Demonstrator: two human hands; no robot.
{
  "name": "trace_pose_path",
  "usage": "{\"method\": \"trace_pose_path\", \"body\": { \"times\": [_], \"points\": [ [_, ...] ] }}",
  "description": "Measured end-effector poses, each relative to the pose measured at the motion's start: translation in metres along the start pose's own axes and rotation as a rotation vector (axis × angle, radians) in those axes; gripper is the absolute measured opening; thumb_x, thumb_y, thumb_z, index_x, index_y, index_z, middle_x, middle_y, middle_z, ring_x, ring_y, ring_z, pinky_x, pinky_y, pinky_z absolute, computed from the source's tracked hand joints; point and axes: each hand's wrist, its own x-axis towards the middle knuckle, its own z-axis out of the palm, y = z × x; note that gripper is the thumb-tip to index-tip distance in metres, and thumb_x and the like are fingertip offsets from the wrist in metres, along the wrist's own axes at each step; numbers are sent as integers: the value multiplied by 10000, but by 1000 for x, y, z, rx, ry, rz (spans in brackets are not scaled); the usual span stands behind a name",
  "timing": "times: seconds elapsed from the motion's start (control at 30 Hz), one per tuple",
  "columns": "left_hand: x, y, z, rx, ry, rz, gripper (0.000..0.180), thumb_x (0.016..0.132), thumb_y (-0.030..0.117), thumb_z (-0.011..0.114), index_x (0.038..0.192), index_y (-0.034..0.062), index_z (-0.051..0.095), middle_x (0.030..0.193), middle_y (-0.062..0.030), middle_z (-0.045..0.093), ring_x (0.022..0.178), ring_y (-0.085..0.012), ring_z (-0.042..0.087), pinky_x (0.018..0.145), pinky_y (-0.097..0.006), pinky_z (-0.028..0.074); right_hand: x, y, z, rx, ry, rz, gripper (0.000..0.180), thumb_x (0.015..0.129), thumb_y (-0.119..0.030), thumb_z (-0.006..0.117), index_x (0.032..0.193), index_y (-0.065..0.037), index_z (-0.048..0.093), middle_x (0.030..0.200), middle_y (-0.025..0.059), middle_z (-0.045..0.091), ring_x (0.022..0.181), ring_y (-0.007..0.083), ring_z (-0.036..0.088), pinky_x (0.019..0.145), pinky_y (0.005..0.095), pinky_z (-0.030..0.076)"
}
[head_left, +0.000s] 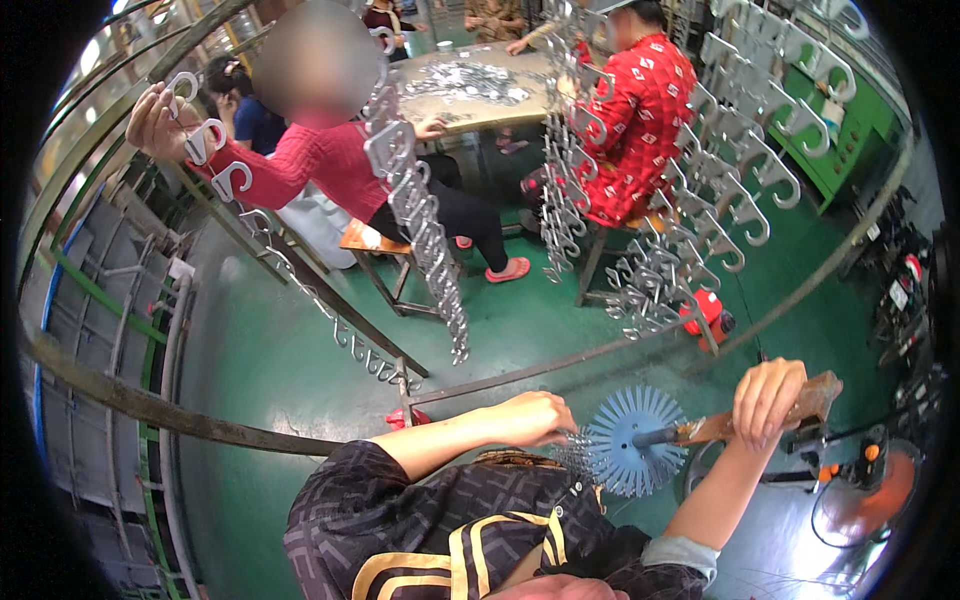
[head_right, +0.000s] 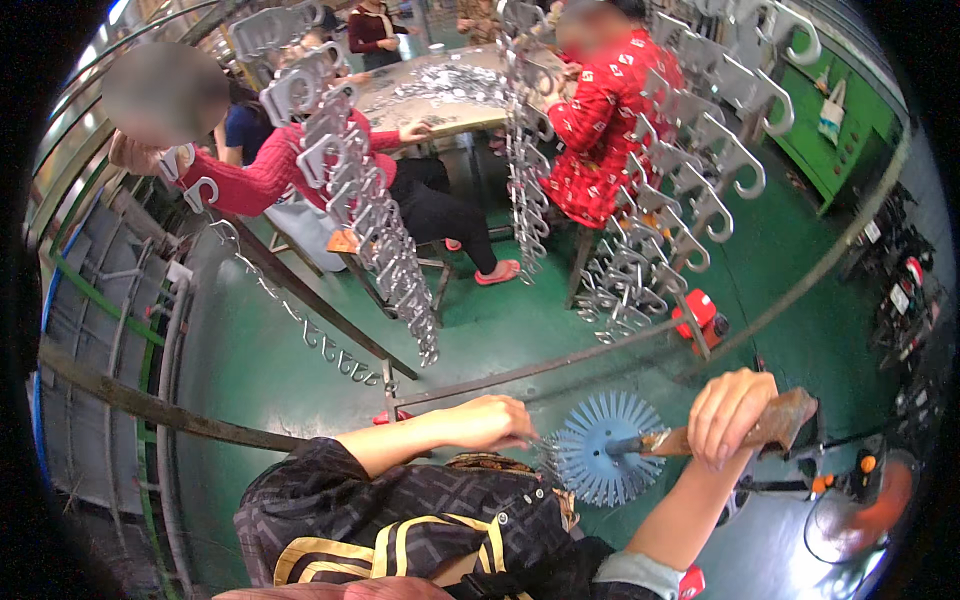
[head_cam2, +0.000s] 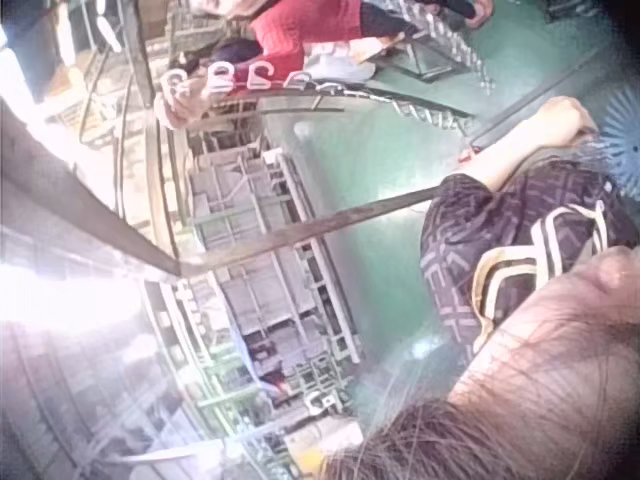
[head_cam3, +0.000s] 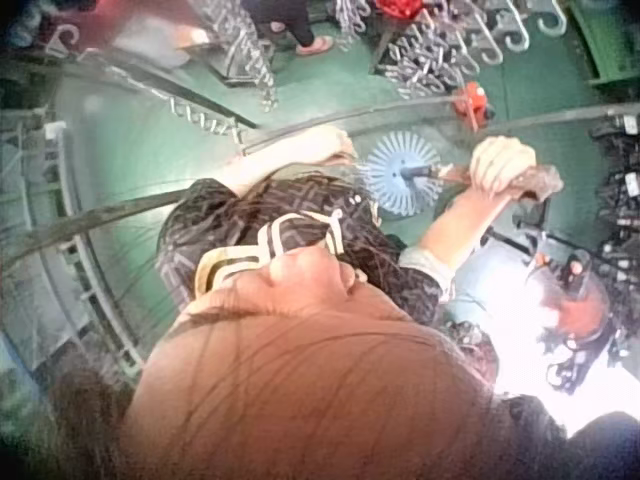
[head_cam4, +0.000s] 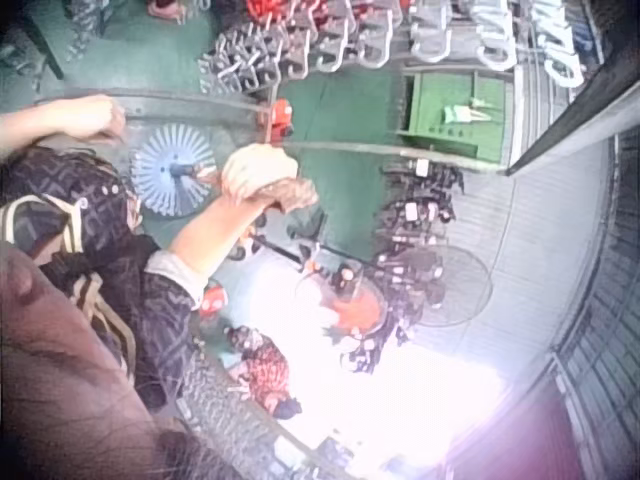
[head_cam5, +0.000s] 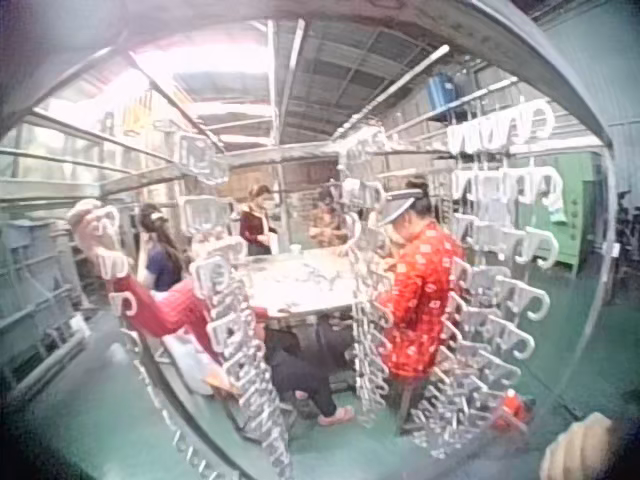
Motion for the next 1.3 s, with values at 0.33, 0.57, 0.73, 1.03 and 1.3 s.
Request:
{"method": "trace_pose_path", "body": {
  "times": [0.33,0.57,0.73,1.03,1.3],
  "points": [
    [-24,108,-192,602,1159,261,170,670,-14,698,825,37,649,733,-80,637,654,-198,604,614,-290,471,-1,-3,3,-42,17,8,683,946,-429,273,658,131,536,519,255,549,413,325,569,379,387,483],
    [-12,126,-282,442,1880,229,144,739,-25,686,877,-17,649,735,-36,628,626,-59,540,569,-189,432,-4,0,5,-13,78,-17,767,926,-514,228,623,126,523,484,252,530,384,328,551,356,398,467],
    [4,141,-340,550,1866,194,208,734,32,709,921,-29,640,742,-56,642,615,-61,543,518,-169,408,-6,-3,8,0,80,-13,792,918,-533,205,627,132,524,482,254,527,380,331,546,356,404,467],
    [9,144,-381,846,1804,-131,310,685,239,752,820,-27,669,723,-98,669,642,-123,622,625,-236,481,-6,-6,9,-6,73,9,820,906,-553,186,613,132,529,484,253,531,378,333,545,364,406,473],
    [8,166,-382,623,1767,5,125,732,90,662,690,-28,669,609,-38,620,563,-78,544,527,-234,423,-8,-4,13,-3,150,-9,844,894,-584,180,592,123,528,465,245,523,349,316,531,343,397,462]
  ]
}}
